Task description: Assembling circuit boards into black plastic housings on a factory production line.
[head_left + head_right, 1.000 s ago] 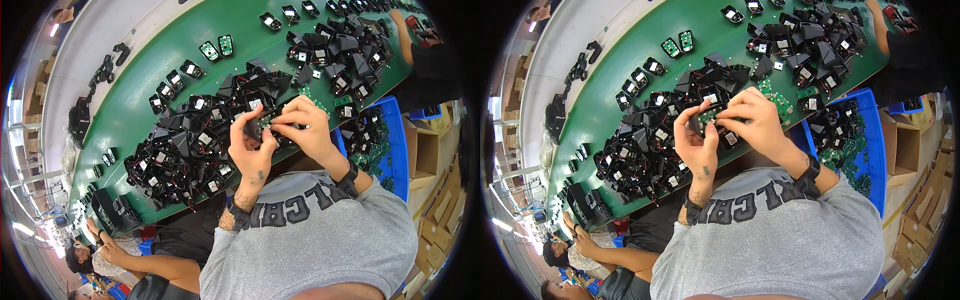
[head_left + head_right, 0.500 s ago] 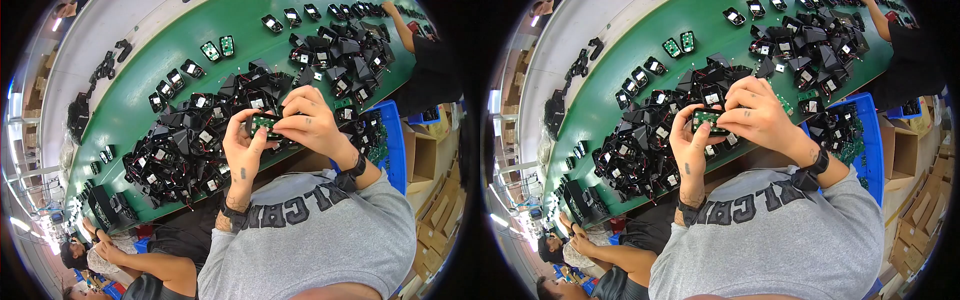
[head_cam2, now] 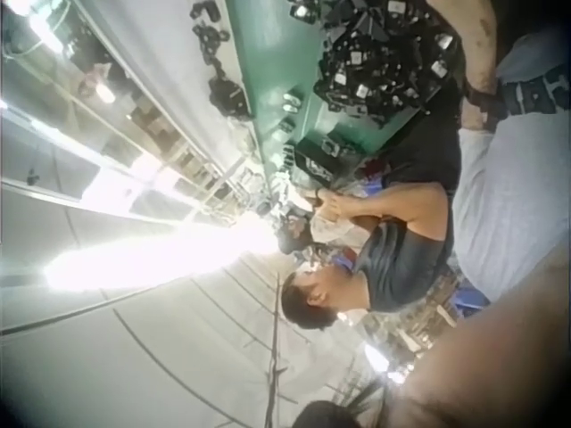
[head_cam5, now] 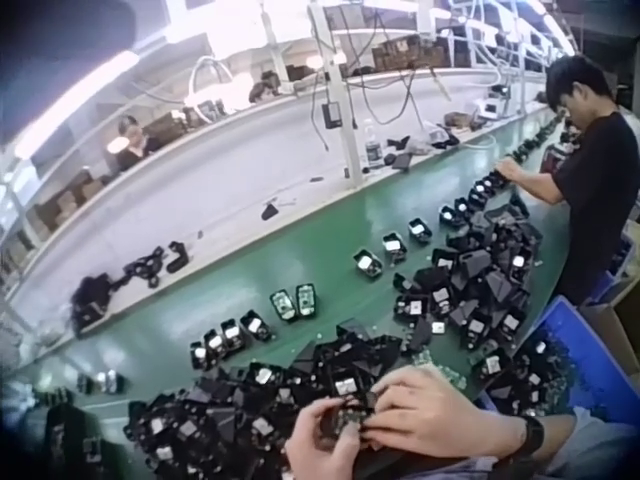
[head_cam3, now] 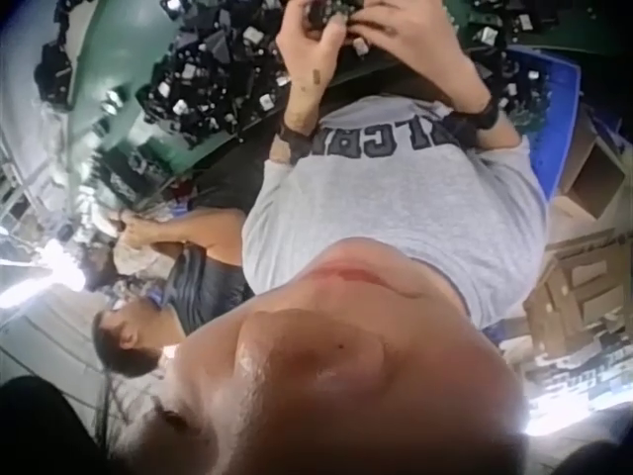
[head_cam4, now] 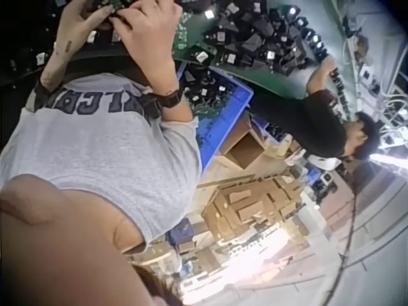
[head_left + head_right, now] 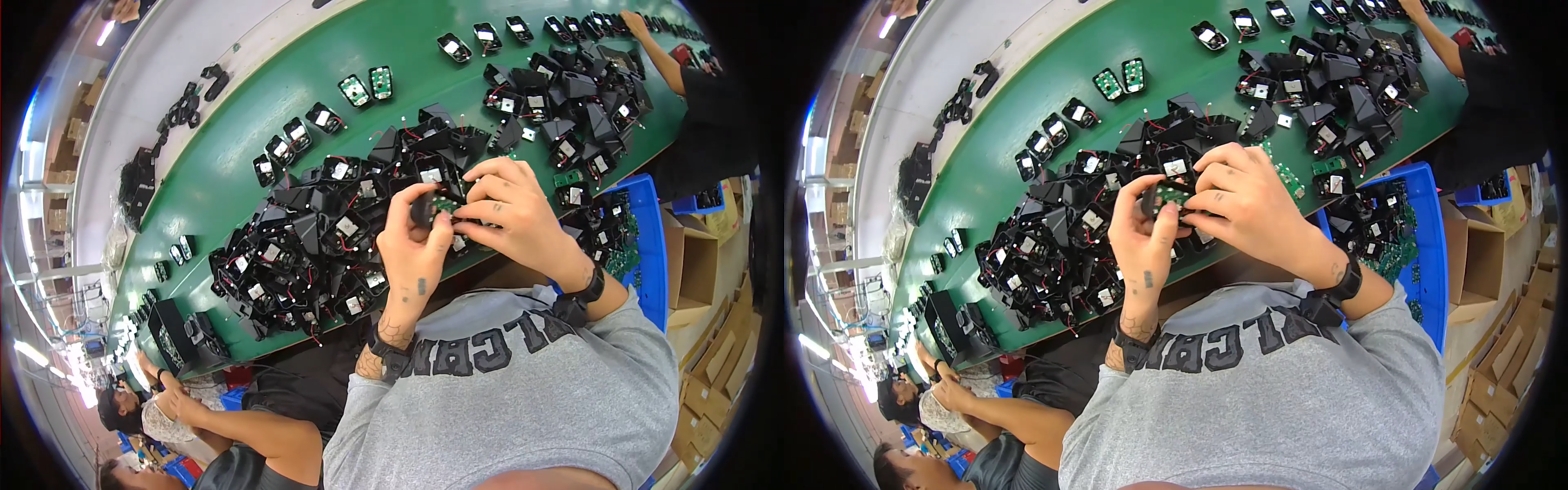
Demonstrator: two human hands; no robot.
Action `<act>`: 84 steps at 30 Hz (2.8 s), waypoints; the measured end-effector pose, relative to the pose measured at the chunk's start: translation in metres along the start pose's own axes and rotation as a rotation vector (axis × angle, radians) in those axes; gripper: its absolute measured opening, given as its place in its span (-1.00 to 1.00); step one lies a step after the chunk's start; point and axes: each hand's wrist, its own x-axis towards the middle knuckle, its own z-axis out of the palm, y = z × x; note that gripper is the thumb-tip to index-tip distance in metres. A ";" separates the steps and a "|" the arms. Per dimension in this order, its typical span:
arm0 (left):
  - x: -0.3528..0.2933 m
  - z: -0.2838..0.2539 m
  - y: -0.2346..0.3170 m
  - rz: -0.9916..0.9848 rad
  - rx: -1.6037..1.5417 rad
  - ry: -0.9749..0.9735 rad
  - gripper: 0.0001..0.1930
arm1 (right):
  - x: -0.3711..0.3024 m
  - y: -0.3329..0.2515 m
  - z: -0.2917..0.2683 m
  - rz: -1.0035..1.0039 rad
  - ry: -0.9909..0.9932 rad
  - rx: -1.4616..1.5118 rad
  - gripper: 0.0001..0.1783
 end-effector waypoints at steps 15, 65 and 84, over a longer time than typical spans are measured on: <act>0.004 -0.003 -0.013 0.667 0.469 0.164 -0.53 | 0.009 0.008 0.016 0.836 -0.251 0.929 -0.93; -0.001 -0.026 0.009 -0.305 -0.130 -0.324 -0.68 | 0.033 0.004 -0.013 -0.473 -0.314 -0.112 -0.80; 0.001 0.015 -0.021 0.796 0.100 0.334 -0.64 | -0.002 -0.031 0.029 0.636 0.032 1.255 -0.73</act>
